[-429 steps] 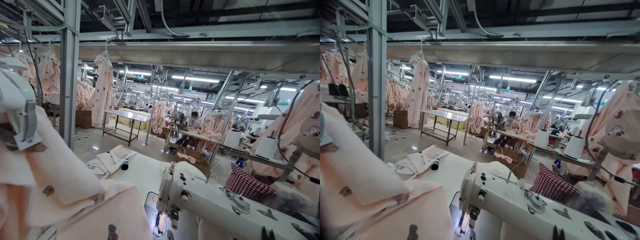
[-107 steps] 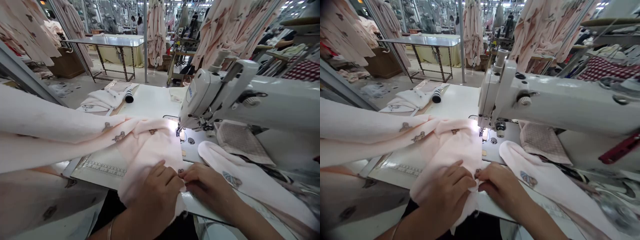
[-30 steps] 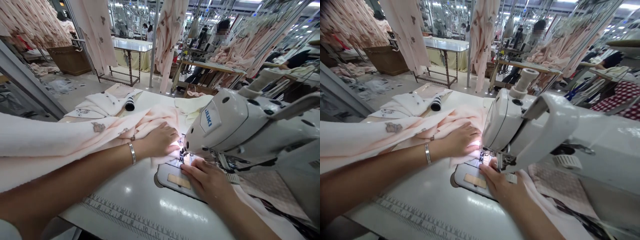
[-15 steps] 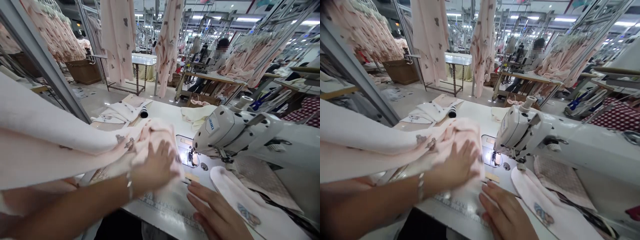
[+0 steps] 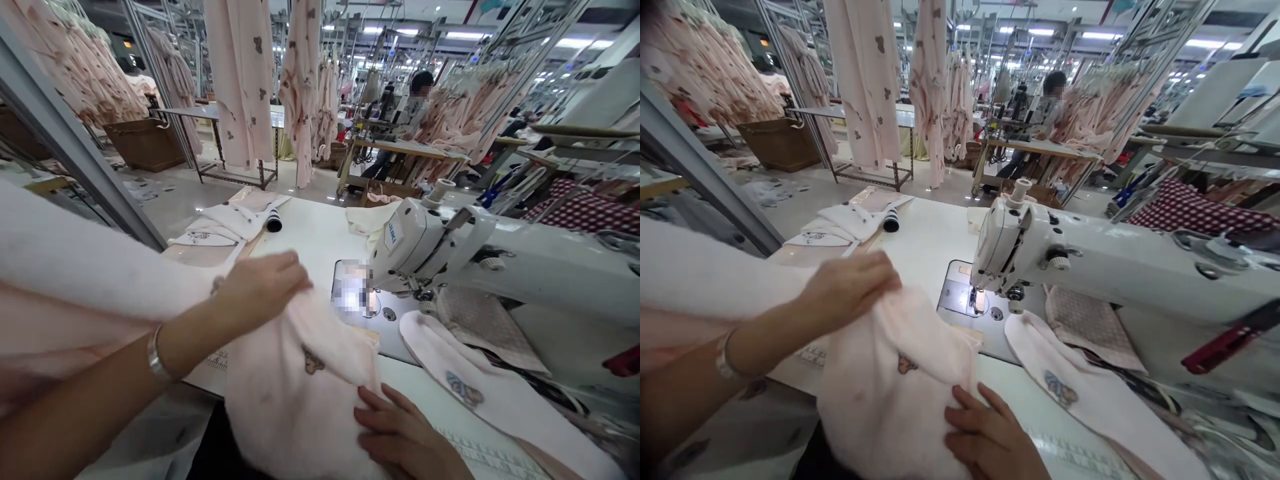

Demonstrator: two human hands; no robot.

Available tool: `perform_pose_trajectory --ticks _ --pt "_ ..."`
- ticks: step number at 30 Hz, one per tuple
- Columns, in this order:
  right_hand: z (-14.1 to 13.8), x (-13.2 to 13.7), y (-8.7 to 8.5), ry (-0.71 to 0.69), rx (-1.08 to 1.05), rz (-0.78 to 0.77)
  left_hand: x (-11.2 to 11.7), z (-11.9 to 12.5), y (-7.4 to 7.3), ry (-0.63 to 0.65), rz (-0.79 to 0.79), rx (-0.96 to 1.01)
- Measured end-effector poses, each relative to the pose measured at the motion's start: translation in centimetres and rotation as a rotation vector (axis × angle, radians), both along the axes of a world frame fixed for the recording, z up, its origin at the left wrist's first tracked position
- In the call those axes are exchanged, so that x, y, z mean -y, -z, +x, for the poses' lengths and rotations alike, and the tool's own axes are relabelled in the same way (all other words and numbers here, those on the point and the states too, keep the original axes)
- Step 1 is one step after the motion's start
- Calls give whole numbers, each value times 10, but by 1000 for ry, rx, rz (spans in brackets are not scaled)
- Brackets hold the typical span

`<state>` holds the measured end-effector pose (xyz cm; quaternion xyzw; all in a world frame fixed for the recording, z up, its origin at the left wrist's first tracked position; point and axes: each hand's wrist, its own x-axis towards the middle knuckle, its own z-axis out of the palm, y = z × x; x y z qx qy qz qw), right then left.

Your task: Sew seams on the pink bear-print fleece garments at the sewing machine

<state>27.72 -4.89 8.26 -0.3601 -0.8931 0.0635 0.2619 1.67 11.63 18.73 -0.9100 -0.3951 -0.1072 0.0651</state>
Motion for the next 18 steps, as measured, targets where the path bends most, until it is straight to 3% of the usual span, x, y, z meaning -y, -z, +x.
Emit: perform_pose_trajectory --ticks 2,4,7,9,11,13,15,18 --pt "0 -4 -3 -3 -28 -62 -10 19 -8 -27 117 36" --pt "-1 -6 -5 12 -58 -96 -17 45 1 5 138 33" --pt "1 -2 -9 -13 -78 -132 -7 74 43 139 40 4" --pt "5 4 -11 -30 -115 -173 11 75 73 174 -23 3" --pt "7 8 -14 92 -175 -216 28 65 90 170 -123 28" --pt "5 6 -16 322 -200 -226 40 52 91 173 -248 72" --pt "0 -1 -18 491 -152 -234 45 42 79 208 -324 130" --pt "-14 -15 -21 528 -136 -319 50 38 49 308 -346 204"
